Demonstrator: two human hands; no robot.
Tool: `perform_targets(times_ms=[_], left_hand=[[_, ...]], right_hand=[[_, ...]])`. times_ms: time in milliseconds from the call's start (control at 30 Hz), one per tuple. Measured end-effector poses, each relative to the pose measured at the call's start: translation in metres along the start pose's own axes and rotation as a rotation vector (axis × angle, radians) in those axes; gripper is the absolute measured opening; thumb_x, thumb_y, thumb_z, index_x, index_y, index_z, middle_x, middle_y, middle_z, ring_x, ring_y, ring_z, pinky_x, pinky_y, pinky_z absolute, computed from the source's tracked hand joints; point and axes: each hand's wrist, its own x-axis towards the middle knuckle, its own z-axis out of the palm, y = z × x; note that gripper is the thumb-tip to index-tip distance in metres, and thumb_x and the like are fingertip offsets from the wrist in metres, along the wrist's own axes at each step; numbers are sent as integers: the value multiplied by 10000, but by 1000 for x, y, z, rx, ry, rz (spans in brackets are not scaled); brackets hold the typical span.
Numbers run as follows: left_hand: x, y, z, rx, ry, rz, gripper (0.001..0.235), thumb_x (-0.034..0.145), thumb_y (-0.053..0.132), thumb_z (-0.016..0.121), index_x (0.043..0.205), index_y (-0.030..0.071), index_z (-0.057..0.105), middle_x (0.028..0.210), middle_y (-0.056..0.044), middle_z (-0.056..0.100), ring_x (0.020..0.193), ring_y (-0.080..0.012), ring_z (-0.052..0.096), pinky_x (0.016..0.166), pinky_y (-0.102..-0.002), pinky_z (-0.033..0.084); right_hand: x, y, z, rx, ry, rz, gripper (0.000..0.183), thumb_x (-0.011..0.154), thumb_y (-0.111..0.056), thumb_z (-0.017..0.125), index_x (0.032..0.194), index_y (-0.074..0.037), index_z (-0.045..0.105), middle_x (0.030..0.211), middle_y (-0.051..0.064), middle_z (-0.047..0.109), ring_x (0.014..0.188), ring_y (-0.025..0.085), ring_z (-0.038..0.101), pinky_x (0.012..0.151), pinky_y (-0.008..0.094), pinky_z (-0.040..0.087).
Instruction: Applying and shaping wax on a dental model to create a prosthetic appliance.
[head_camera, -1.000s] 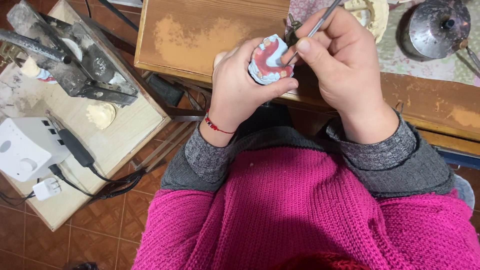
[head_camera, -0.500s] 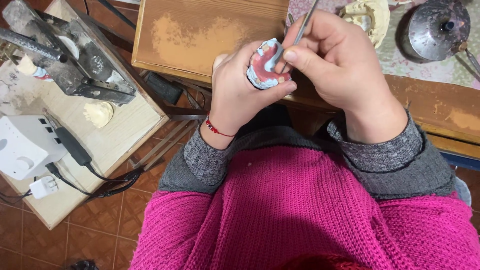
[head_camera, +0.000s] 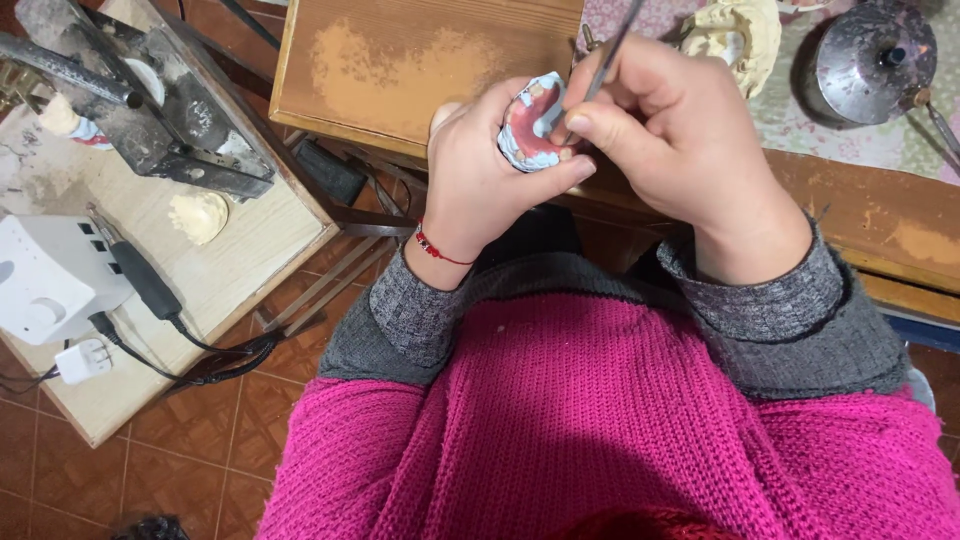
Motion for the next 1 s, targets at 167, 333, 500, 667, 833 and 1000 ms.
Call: perform_targets(times_ms=[167, 333, 500, 667, 833, 1000], left_hand=[[1, 2, 0, -83, -5, -21, 587, 771, 415, 942, 1179, 78, 689, 995, -27, 782, 923, -168, 784, 903, -309, 589], [2, 7, 1, -111, 13, -43, 580, 777, 397, 943, 1173, 56, 689, 987, -42, 789, 913, -164, 804, 871, -293, 630], [2, 5, 9, -47, 92, -14, 606, 784, 406, 942, 1178, 34, 672, 997, -64, 783, 924, -173, 800, 856, -302, 633], [4, 10, 11, -77, 80, -64, 609, 788, 441, 923, 1176, 45, 670, 1012, -57, 786, 937, -185, 808, 862, -312, 638], [9, 12, 15, 127, 91, -32, 651, 736, 540, 920, 1141, 87, 687, 992, -42, 760, 944, -243, 737, 893, -395, 546], [8, 17, 17, 261, 48, -117, 736, 690, 623, 910, 1149, 99, 674, 1001, -47, 729, 981, -269, 672, 940, -437, 447]], right_hand=[[-15, 15, 1, -64, 58, -157, 98, 1171, -79, 651, 1131, 9, 636, 1042, 66, 747, 945, 79, 706, 845, 205, 565], [-21, 24, 7, -140, 133, -226, 56, 1119, -39, 666, 1120, 10, 639, 1028, 93, 732, 951, 141, 725, 852, 245, 579], [-28, 34, 20, -114, 211, -284, 59, 1131, -3, 615, 1079, 23, 606, 1099, 133, 725, 1043, 198, 732, 943, 287, 598], [-33, 46, 27, 17, 299, -326, 61, 1179, -27, 555, 1219, 3, 519, 1167, 172, 700, 1138, 220, 708, 1042, 321, 580], [-34, 56, 31, 249, 348, -290, 92, 1219, -87, 527, 1236, -17, 470, 1197, 167, 701, 1178, 193, 690, 1116, 329, 554], [-35, 61, 32, 327, 378, -291, 102, 1230, -97, 522, 1261, -25, 457, 1219, 175, 704, 1190, 184, 680, 1092, 324, 515]])
